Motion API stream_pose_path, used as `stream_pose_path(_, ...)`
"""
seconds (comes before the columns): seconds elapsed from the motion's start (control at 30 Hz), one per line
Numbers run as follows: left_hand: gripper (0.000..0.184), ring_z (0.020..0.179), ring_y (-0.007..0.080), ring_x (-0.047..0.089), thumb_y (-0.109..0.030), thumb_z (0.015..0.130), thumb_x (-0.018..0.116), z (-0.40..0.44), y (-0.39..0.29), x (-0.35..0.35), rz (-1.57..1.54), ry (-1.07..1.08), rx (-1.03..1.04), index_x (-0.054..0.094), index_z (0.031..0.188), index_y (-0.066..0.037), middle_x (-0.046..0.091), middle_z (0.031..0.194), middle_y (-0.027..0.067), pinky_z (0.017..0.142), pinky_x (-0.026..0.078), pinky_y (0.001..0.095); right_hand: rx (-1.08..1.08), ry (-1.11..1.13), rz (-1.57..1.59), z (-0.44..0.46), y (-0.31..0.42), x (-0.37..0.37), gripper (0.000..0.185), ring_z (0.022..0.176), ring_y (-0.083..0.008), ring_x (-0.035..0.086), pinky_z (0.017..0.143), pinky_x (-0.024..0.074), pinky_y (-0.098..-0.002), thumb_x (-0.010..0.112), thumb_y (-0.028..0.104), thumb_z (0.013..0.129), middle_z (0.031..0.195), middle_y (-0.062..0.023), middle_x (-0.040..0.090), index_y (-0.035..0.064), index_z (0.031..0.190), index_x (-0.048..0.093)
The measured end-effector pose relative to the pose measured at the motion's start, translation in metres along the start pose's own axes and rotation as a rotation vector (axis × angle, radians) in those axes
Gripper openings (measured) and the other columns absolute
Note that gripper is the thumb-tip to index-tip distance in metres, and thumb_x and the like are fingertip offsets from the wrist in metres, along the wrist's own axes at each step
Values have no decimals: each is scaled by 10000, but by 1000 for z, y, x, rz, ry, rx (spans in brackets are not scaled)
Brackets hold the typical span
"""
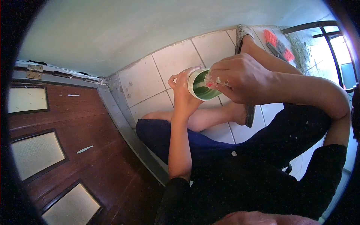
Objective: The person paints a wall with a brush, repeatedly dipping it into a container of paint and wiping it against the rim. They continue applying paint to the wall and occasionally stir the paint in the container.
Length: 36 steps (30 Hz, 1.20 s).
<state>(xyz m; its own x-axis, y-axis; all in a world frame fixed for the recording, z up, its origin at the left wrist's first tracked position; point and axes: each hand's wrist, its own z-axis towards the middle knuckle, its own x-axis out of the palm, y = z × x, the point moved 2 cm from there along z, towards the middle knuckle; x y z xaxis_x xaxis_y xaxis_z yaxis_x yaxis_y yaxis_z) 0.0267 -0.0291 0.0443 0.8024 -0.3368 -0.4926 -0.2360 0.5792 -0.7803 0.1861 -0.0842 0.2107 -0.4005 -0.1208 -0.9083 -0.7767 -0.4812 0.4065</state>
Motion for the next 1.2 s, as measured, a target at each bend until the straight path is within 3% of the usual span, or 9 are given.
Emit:
stream_pose_path(0.27, 819, 1203, 256, 582, -317, 553, 955, 0, -1, 2, 13, 30, 5, 632, 1277, -111, 652, 1265, 54, 1092, 271, 451, 7, 101, -69, -1, -9, 8, 41, 796, -350, 710, 726, 569, -463, 647, 77, 845, 805, -135, 672, 41, 827, 659)
stream_pose_path(0.5, 832, 1211, 267, 580, -309, 546, 968, 0, -4, -1, -25, 28, -21, 624, 1276, -107, 650, 1262, 59, 1117, 260, 460, -56, 5, -99, -2, -11, 9, 37, 823, -347, 709, 727, 566, -466, 675, 74, 818, 819, -131, 675, 46, 832, 655)
stream_pose_path(0.87, 885, 1211, 277, 557, -270, 513, 984, -1, -7, -1, -25, 22, -10, 594, 1292, -115, 662, 1230, 57, 1119, 266, 451, 20, 162, -101, 0, -8, 6, 49, 810, -355, 710, 729, 569, -460, 687, 42, 792, 813, -132, 671, 45, 822, 648)
stream_pose_path(1.2, 895, 1193, 296, 520, -242, 507, 974, -2, -10, -1, -27, 78, -53, 580, 1300, -114, 640, 1225, 66, 1111, 291, 434, -25, 34, -83, 0, -11, 4, 64, 796, -349, 704, 700, 565, -464, 695, 69, 810, 833, -126, 663, 43, 839, 644)
